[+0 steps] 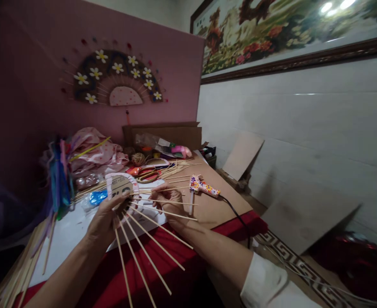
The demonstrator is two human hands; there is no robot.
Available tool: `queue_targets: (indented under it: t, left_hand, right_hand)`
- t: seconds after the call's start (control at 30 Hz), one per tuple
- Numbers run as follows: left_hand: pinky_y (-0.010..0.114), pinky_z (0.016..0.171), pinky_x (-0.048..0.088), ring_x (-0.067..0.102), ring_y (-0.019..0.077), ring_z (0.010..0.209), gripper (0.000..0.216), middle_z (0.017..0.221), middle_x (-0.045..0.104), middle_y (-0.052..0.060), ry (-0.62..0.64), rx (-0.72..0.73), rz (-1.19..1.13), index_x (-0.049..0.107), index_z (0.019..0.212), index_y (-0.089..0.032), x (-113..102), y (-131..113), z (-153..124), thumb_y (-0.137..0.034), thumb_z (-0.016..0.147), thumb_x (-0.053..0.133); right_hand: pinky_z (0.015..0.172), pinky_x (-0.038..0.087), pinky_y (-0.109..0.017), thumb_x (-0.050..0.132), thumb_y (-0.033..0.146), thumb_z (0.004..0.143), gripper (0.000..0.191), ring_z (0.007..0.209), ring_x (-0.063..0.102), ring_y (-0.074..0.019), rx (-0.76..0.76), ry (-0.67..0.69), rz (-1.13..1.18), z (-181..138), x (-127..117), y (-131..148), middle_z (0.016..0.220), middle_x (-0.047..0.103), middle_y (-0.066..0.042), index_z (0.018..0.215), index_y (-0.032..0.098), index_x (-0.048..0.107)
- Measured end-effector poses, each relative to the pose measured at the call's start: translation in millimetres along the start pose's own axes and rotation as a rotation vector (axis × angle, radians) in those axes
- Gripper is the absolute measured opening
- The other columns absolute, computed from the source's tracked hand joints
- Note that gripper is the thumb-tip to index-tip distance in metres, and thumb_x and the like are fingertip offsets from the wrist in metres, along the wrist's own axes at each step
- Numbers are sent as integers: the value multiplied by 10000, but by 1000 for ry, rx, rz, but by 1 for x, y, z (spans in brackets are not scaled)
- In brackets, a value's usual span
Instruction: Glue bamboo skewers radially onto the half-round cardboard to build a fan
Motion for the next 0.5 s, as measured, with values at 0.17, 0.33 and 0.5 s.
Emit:
queue_targets:
  t: [0.17, 0.33, 0.5]
  left_hand:
    - [213, 474, 525, 605, 124, 503, 242, 654, 652, 30, -58, -31, 48, 610, 837, -104, -1, 0, -1, -53, 604, 649]
    - [205, 413, 508, 583, 118, 453, 231, 625, 632, 24, -133, -27, 63, 609, 807, -103, -2, -3, -3, -23, 590, 611]
    - [209, 422, 510, 584, 118, 466, 222, 636, 629, 25, -121, -17, 76, 609, 797, -109, -1, -4, -2, -36, 587, 613]
  right_hand:
    - [397, 339, -189, 693, 187, 633, 90, 417, 471, -76, -5, 4, 21, 1, 2, 4, 540, 605, 44, 644, 233, 616]
    - [400, 319, -213, 733, 231, 581, 132, 409, 456, -85, -16, 2, 30, 2, 1, 5, 529, 593, 30, 634, 213, 613]
    - [414, 322, -234, 720, 294, 602, 141, 443, 467, -102, -11, 5, -27, 4, -1, 3, 540, 570, 27, 641, 222, 606]
Point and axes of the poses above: each hand's wrist, its own z-axis towards the middle knuckle, its own x-axis out of the palm, y = z × x, the point moved 8 cm from there along z, towards the middle knuckle
